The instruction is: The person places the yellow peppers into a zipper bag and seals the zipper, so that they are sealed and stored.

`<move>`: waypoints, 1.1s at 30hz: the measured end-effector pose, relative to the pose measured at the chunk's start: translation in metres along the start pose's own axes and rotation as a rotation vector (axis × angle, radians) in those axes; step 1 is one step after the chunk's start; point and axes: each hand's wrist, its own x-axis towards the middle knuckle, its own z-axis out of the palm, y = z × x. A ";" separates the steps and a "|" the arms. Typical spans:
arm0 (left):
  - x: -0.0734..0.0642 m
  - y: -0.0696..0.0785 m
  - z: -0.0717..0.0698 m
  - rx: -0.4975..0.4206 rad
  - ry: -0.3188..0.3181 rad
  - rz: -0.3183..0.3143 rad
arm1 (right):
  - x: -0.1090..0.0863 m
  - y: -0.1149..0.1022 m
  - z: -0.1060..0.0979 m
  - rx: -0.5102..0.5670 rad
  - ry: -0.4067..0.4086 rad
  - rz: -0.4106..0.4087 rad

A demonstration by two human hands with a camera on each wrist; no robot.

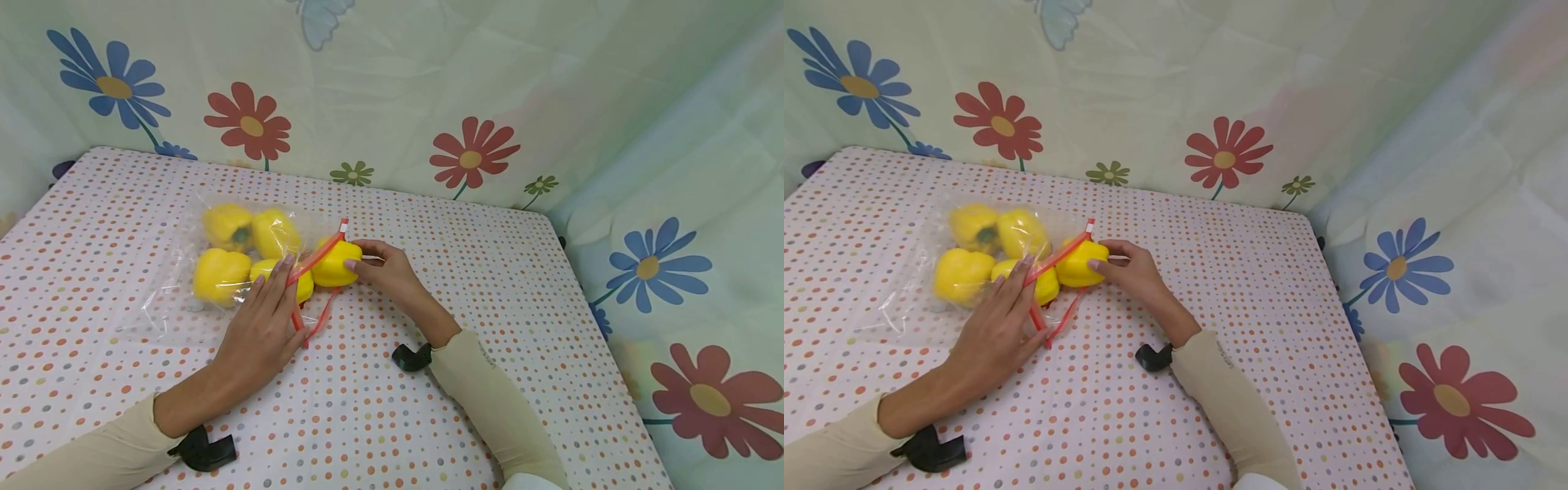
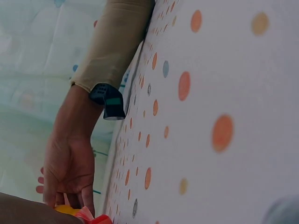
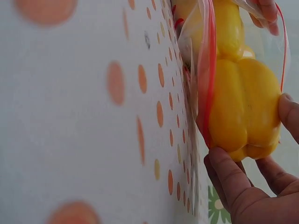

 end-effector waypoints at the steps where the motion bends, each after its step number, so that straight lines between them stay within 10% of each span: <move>1: 0.000 0.000 0.000 0.001 0.000 0.002 | 0.000 0.000 0.001 -0.002 0.004 -0.006; 12: 0.000 -0.001 -0.001 -0.009 -0.005 -0.003 | 0.001 0.000 -0.001 -0.019 -0.066 -0.009; 24: 0.000 -0.001 -0.001 -0.009 0.005 0.004 | -0.023 0.003 -0.030 0.406 -0.150 -0.009; 33: 0.000 0.000 0.000 -0.011 0.005 -0.002 | -0.023 0.006 -0.031 0.474 -0.255 0.040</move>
